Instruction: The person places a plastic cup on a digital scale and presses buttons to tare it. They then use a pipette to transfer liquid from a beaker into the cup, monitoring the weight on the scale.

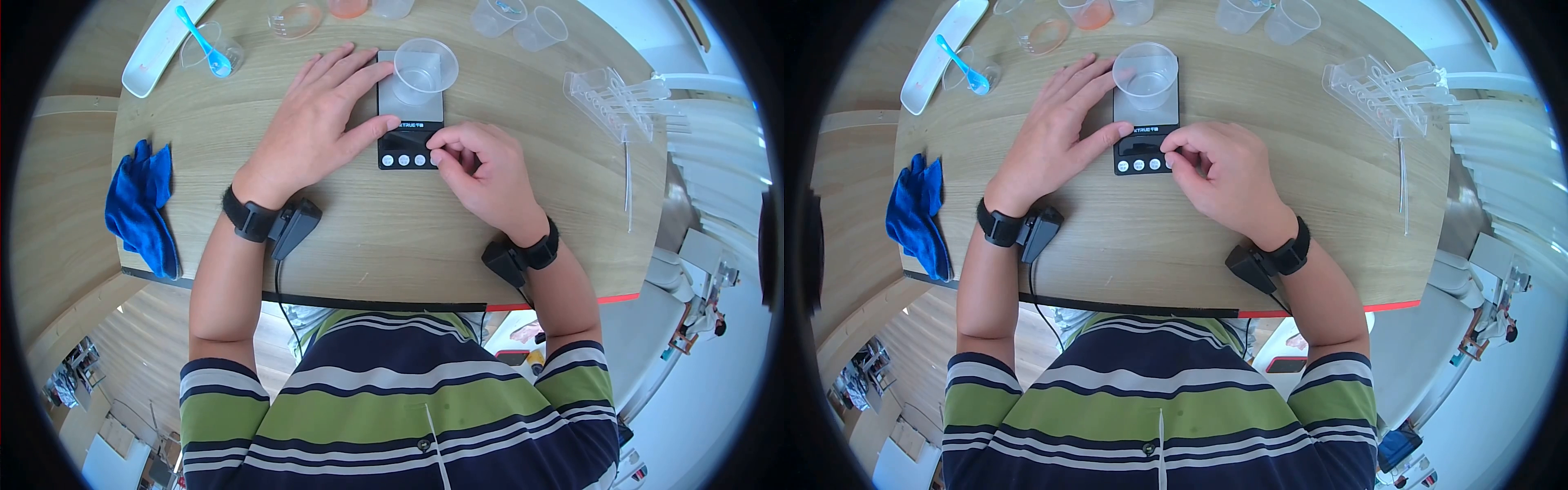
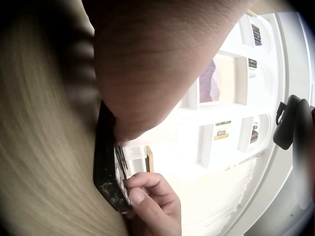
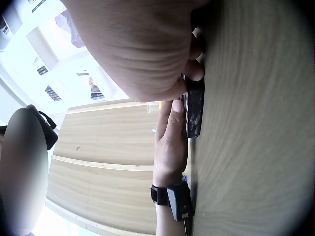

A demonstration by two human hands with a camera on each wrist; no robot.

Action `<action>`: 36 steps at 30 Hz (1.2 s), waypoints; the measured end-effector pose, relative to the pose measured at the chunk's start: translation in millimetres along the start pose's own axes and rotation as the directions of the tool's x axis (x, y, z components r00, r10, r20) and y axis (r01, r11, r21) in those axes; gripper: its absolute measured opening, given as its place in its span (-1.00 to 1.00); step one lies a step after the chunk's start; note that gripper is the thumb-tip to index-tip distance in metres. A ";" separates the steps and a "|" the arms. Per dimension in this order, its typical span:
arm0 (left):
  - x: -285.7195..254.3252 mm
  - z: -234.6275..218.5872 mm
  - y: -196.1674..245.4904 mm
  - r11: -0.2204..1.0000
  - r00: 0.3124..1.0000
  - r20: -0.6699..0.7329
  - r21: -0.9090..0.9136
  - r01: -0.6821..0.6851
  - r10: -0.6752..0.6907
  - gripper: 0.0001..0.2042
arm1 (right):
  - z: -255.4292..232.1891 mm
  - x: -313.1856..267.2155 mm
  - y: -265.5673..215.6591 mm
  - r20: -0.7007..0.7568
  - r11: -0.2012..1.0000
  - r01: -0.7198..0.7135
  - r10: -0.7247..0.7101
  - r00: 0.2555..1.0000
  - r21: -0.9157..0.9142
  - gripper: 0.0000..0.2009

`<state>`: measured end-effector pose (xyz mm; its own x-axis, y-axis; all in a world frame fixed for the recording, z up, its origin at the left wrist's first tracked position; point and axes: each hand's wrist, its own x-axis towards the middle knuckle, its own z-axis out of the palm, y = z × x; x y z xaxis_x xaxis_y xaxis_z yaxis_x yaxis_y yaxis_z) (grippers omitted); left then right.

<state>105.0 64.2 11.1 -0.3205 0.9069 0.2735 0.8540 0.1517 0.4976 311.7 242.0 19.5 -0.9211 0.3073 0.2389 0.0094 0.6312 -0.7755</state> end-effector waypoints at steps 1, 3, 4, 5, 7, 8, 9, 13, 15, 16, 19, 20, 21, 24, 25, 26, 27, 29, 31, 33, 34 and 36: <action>0.1 0.0 0.1 1.000 1.000 0.000 0.000 0.001 -0.001 -0.38 | 0.0 -0.1 0.2 0.000 1.000 0.000 0.000 1.000 0.000 -0.84; 0.1 0.0 0.0 1.000 1.000 0.002 -0.001 0.001 -0.001 -0.38 | 0.4 -0.7 0.7 -0.001 1.000 -0.008 0.008 1.000 0.001 -0.84; 0.0 0.0 0.0 1.000 1.000 0.004 -0.001 0.002 -0.002 -0.38 | 0.4 -0.6 0.7 -0.001 1.000 -0.008 0.008 1.000 0.001 -0.84; 0.0 0.0 0.0 1.000 1.000 0.003 -0.001 0.002 -0.002 -0.38 | 0.4 -0.5 0.7 0.001 1.000 -0.008 0.008 1.000 0.004 -0.84; 0.2 -0.1 0.1 1.000 1.000 0.002 0.004 0.002 -0.002 -0.38 | 0.4 -0.3 0.5 0.002 1.000 -0.009 0.009 1.000 0.006 -0.84; 0.1 -0.1 0.2 1.000 1.000 0.002 0.004 0.002 -0.002 -0.38 | 0.4 -0.3 0.2 0.001 1.000 -0.006 0.006 1.000 0.004 -0.85; 0.0 -0.2 0.3 1.000 1.000 0.001 0.000 0.002 -0.002 -0.39 | 0.4 -0.2 0.0 -0.001 1.000 -0.004 0.004 1.000 0.001 -0.85; 0.1 0.5 -0.1 1.000 1.000 0.000 0.000 0.004 -0.004 -0.39 | 0.0 -0.1 0.2 0.003 1.000 -0.011 0.011 1.000 0.003 -0.85; -0.3 0.4 0.3 1.000 1.000 0.000 0.000 0.005 -0.005 -0.39 | -0.3 0.1 -0.7 0.011 1.000 -0.011 0.011 1.000 -0.005 -0.85; -0.3 0.2 0.4 1.000 1.000 0.000 0.001 0.006 -0.006 -0.39 | -0.3 0.3 -0.8 0.011 1.000 -0.010 0.010 1.000 -0.006 -0.85; -0.2 -0.1 0.7 1.000 1.000 0.000 -0.001 0.010 -0.010 -0.39 | 0.0 0.3 -0.6 0.006 1.000 -0.012 0.012 1.000 -0.002 -0.85; -0.1 -0.2 0.7 1.000 1.000 -0.001 -0.001 0.009 -0.009 -0.39 | 0.0 0.3 -0.1 0.007 1.000 -0.011 0.011 1.000 -0.001 -0.85; -0.1 -0.2 0.6 1.000 1.000 -0.001 -0.003 0.009 -0.009 -0.39 | 0.0 0.3 0.0 0.008 1.000 -0.010 0.010 1.000 0.001 -0.85; -0.3 0.0 0.4 1.000 1.000 -0.001 -0.005 0.008 -0.008 -0.39 | -0.4 0.4 -0.6 0.009 1.000 -0.010 0.010 1.000 0.002 -0.85; -0.3 0.1 0.3 1.000 1.000 0.000 -0.005 0.008 -0.008 -0.39 | -0.5 0.5 -0.5 0.009 1.000 -0.010 0.010 1.000 0.002 -0.85; -0.3 0.3 0.1 1.000 1.000 0.000 -0.005 0.008 -0.008 -0.39 | -0.6 0.7 -0.2 0.009 1.000 -0.006 0.006 1.000 0.006 -0.85; -0.4 0.7 -0.2 1.000 1.000 0.000 -0.004 0.007 -0.007 -0.39 | -0.6 0.7 0.0 0.009 1.000 -0.002 0.002 1.000 0.011 -0.85; -0.5 0.9 -0.3 1.000 1.000 0.000 -0.003 0.006 -0.006 -0.38 | 0.0 -0.2 0.2 0.006 1.000 -0.007 0.007 1.000 0.012 -0.85; -0.5 0.5 0.1 1.000 1.000 0.004 -0.001 0.010 -0.010 -0.38 | 0.3 -0.4 0.3 0.004 1.000 -0.012 0.012 1.000 0.012 -0.85; -0.3 0.5 0.0 1.000 1.000 0.004 -0.003 0.010 -0.009 -0.38 | 0.0 -0.2 0.3 0.005 1.000 -0.005 0.005 1.000 0.000 -0.85; -0.2 0.5 -0.1 1.000 1.000 0.004 -0.006 0.009 -0.009 -0.38 | 0.1 -0.2 0.3 0.005 1.000 -0.005 0.005 1.000 0.000 -0.85; -0.2 0.2 0.3 1.000 1.000 0.005 -0.005 0.011 -0.011 -0.38 | 0.5 -0.3 0.4 -0.002 1.000 -0.006 0.006 1.000 0.002 -0.85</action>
<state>105.4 64.1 11.1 -0.3277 0.9072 0.2638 0.8484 0.1597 0.5046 311.9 241.8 18.8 -0.9204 0.3120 0.2355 0.0139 0.6282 -0.7779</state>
